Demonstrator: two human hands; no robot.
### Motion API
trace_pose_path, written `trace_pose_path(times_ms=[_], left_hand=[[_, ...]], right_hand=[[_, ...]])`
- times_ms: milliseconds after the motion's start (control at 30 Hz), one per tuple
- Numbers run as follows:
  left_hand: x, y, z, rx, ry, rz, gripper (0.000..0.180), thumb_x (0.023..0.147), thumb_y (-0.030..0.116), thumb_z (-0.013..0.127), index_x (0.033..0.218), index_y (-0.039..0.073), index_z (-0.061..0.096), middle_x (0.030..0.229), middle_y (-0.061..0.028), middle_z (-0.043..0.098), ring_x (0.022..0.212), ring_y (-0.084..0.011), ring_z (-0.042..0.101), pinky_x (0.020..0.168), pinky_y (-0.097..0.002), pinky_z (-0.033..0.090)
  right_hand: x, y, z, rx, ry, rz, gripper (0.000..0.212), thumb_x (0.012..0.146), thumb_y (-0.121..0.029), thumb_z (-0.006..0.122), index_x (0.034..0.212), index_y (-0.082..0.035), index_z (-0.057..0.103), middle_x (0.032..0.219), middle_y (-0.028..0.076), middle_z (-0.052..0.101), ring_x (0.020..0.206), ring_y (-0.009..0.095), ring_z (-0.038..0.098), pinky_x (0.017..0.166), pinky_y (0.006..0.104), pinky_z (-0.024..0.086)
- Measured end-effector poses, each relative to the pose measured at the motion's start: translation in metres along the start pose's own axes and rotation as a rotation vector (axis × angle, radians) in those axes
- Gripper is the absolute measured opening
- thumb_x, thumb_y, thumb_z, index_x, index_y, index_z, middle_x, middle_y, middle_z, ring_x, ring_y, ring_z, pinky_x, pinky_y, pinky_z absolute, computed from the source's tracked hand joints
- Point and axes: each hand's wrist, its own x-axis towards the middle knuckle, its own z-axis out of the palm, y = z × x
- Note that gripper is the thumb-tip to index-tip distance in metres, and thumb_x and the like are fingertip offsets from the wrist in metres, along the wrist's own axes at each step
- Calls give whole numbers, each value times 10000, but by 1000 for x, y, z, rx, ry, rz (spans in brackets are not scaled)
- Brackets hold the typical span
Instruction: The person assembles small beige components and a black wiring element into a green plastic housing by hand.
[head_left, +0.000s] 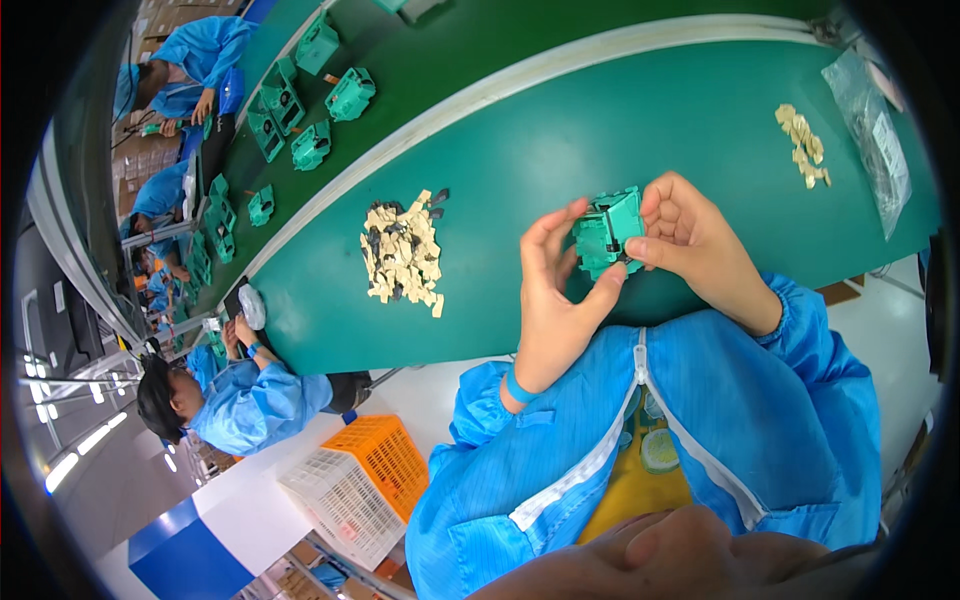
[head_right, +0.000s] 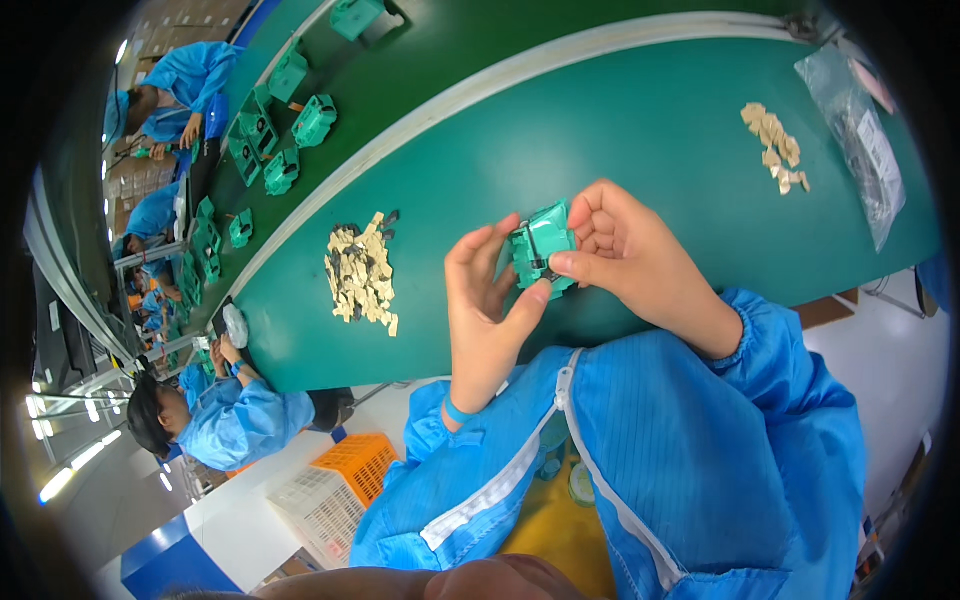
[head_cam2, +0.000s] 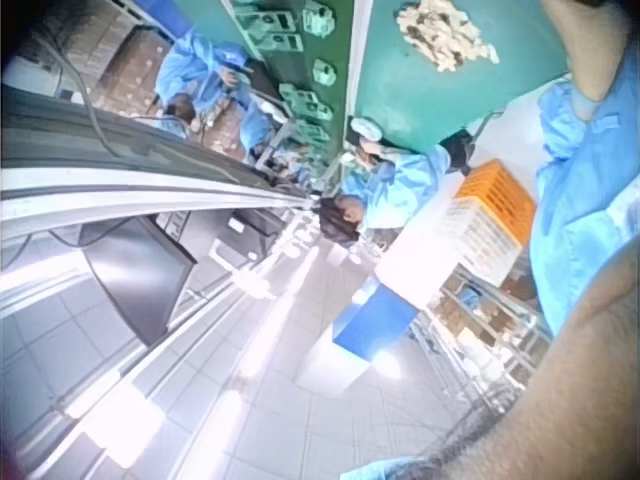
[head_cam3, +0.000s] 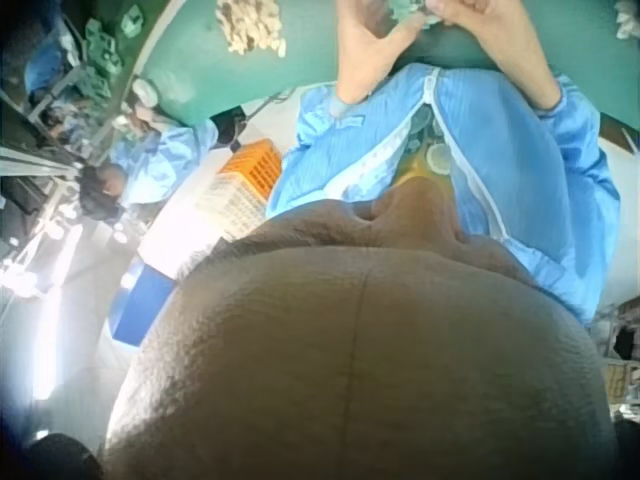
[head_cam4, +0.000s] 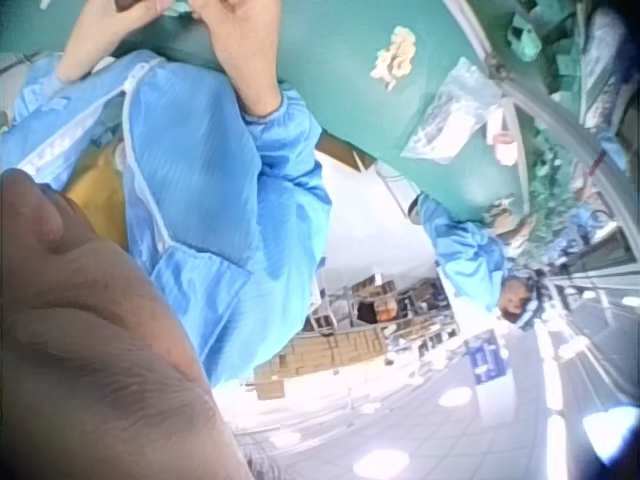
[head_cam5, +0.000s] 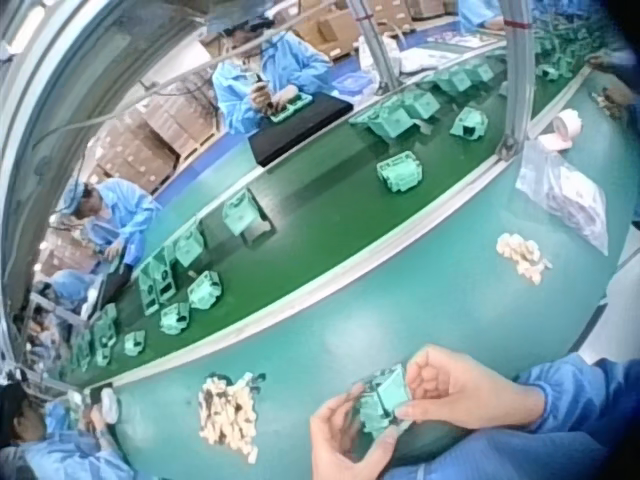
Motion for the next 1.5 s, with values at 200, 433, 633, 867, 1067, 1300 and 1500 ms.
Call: trace_pose_path(times_ms=[200, 433, 633, 867, 1067, 1300, 1500], left_hand=[[7, -8, 6, 303, 61, 411, 793, 857, 14, 794, 1492, 10, 319, 1570, -229, 388, 1485, -357, 385, 1179, -499, 384], [-7, -14, 4, 507, 21, 473, 536, 890, 65, 767, 1361, 7, 520, 1420, -203, 569, 1353, -363, 538, 1120, -436, 441], [-15, -20, -21, 589, 130, 470, 328, 890, 78, 765, 1191, 24, 647, 1285, -176, 651, 1190, -347, 635, 1000, -402, 512], [3, -22, -125, 908, 628, 293, 159, 917, 82, 731, 1045, 10, 670, 953, -151, 671, 847, -291, 698, 720, -382, 552], [68, -36, -136, 1137, 563, 429, 171, 874, 110, 760, 1000, 17, 690, 1008, -169, 643, 951, -347, 649, 825, -425, 538], [80, -33, -113, 1086, 507, 446, 242, 871, 168, 794, 992, 6, 661, 1013, -140, 622, 952, -307, 622, 827, -392, 523], [93, 6, -4, 460, 166, 199, 194, 946, 130, 751, 1025, -4, 635, 914, -80, 719, 841, -147, 691, 732, -272, 538]], right_hand=[[14, -9, 4, -164, 113, -78, 384, 975, -140, 715, 1248, 7, 489, 1005, 76, 673, 851, 120, 630, 769, 268, 521], [166, -46, -63, -235, 275, -95, 548, 978, -225, 714, 1341, 107, 471, 1025, 108, 665, 857, 134, 645, 771, 271, 528], [261, -38, -113, -614, 547, -229, 618, 942, -190, 720, 1412, 119, 464, 1145, 194, 669, 983, 239, 696, 853, 337, 560], [143, -33, -32, -1027, 185, -619, 398, 906, -101, 706, 1260, 14, 565, 1407, 208, 523, 1186, 349, 595, 1043, 426, 470], [76, -11, -25, -1219, 137, -760, 290, 873, -25, 683, 1149, 9, 599, 1364, 218, 558, 1250, 413, 555, 1064, 445, 447], [63, -9, -39, -1062, 139, -718, 163, 886, -7, 675, 1044, 18, 641, 1164, 158, 649, 1081, 330, 634, 936, 398, 517], [65, -11, -46, -254, -68, -28, 166, 1016, -189, 646, 1054, -28, 667, 991, 43, 675, 877, 129, 656, 764, 257, 531]])
